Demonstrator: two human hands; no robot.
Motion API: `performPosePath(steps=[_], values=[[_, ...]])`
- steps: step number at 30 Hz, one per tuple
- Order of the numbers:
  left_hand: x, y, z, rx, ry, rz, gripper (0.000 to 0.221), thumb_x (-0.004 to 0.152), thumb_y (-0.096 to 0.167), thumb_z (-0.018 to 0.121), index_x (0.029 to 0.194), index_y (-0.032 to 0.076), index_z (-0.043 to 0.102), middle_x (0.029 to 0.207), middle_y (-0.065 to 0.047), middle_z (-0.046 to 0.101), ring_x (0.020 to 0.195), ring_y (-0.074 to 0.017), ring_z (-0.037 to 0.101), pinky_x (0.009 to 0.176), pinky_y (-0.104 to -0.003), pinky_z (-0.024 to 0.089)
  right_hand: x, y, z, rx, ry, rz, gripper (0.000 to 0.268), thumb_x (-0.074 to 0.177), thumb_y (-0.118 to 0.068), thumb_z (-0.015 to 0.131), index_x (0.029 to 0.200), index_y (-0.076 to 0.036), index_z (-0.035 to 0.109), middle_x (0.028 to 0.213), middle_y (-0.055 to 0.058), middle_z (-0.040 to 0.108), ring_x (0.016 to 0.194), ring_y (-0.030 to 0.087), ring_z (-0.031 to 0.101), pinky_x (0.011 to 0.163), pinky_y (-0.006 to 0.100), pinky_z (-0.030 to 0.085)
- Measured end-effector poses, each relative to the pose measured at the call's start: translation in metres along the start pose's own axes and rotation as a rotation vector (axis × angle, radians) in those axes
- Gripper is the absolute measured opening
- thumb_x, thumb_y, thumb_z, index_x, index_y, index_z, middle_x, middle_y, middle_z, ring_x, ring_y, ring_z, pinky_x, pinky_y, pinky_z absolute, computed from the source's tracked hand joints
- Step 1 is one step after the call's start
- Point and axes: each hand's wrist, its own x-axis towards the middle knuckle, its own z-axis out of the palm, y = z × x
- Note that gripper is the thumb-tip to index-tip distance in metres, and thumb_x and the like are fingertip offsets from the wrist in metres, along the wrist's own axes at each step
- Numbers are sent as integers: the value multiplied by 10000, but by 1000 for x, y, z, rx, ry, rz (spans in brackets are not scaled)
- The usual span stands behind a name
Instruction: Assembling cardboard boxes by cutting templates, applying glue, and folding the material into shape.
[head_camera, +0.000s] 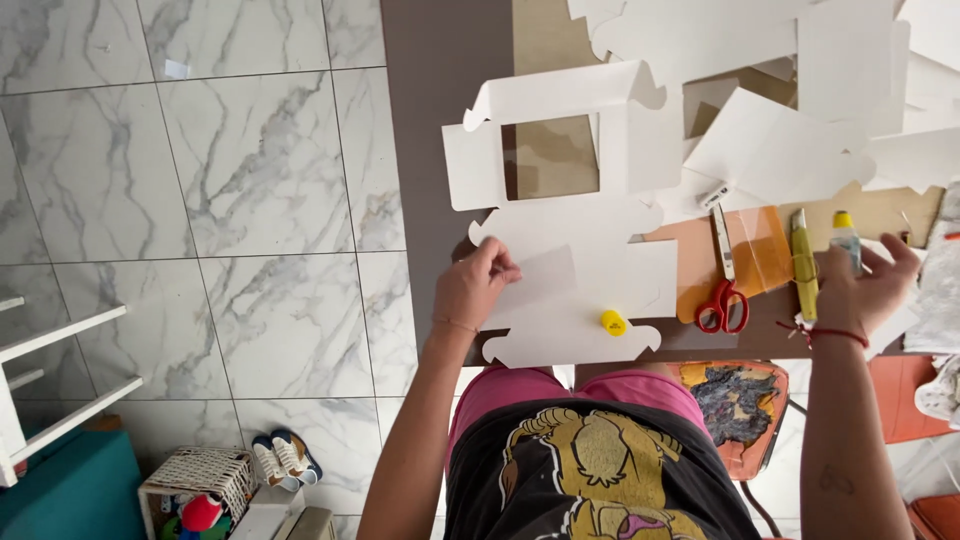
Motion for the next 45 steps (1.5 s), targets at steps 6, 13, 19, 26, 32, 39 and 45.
performPosePath(steps=[6,13,19,26,32,39,45], values=[[50,40,-20,-16,-89,-24,233,714,191,650,734,181,418,669,134,610,601,-97,594,506,-284,397,17,79,14,-366,118,-349,299,716,88,625,1001,38,548,919,162,536,781,255,510,631,372,460],[91,70,-31,-68,-199,-119,224,729,155,630,682,183,412,631,114,594,535,-78,497,481,-255,334,-42,-105,64,-41,-359,-279,283,905,-133,583,1137,-23,464,1110,139,495,855,229,561,663,311,463],[103,49,-27,26,-222,-13,220,684,256,685,758,240,478,700,127,641,751,-116,631,707,-291,477,-22,-115,146,77,-672,-272,272,744,-99,701,977,-104,561,794,-4,610,703,96,574,651,218,449],[68,-10,-13,-119,348,-36,194,724,74,621,851,167,507,955,84,572,908,-127,547,627,-266,443,-1,-120,187,262,-677,-211,172,780,69,601,866,-56,520,725,37,610,638,65,579,522,182,495],[58,-33,17,38,445,35,197,705,27,636,799,178,553,1024,85,563,743,-132,554,641,-296,439,1,-113,198,230,-617,-173,161,774,24,623,851,-83,530,742,31,604,661,83,606,555,177,489],[65,-35,24,229,451,48,375,664,114,718,970,267,566,1048,126,539,927,-139,532,838,-340,384,6,-109,205,244,-568,-99,171,768,10,635,851,-83,518,729,40,630,625,68,621,492,174,490],[71,-32,30,390,404,-20,509,690,285,729,1132,375,494,1034,91,482,915,-134,495,851,-383,356,6,-113,202,206,-576,-82,158,773,-9,644,847,-82,525,719,28,621,613,55,598,531,160,516]])
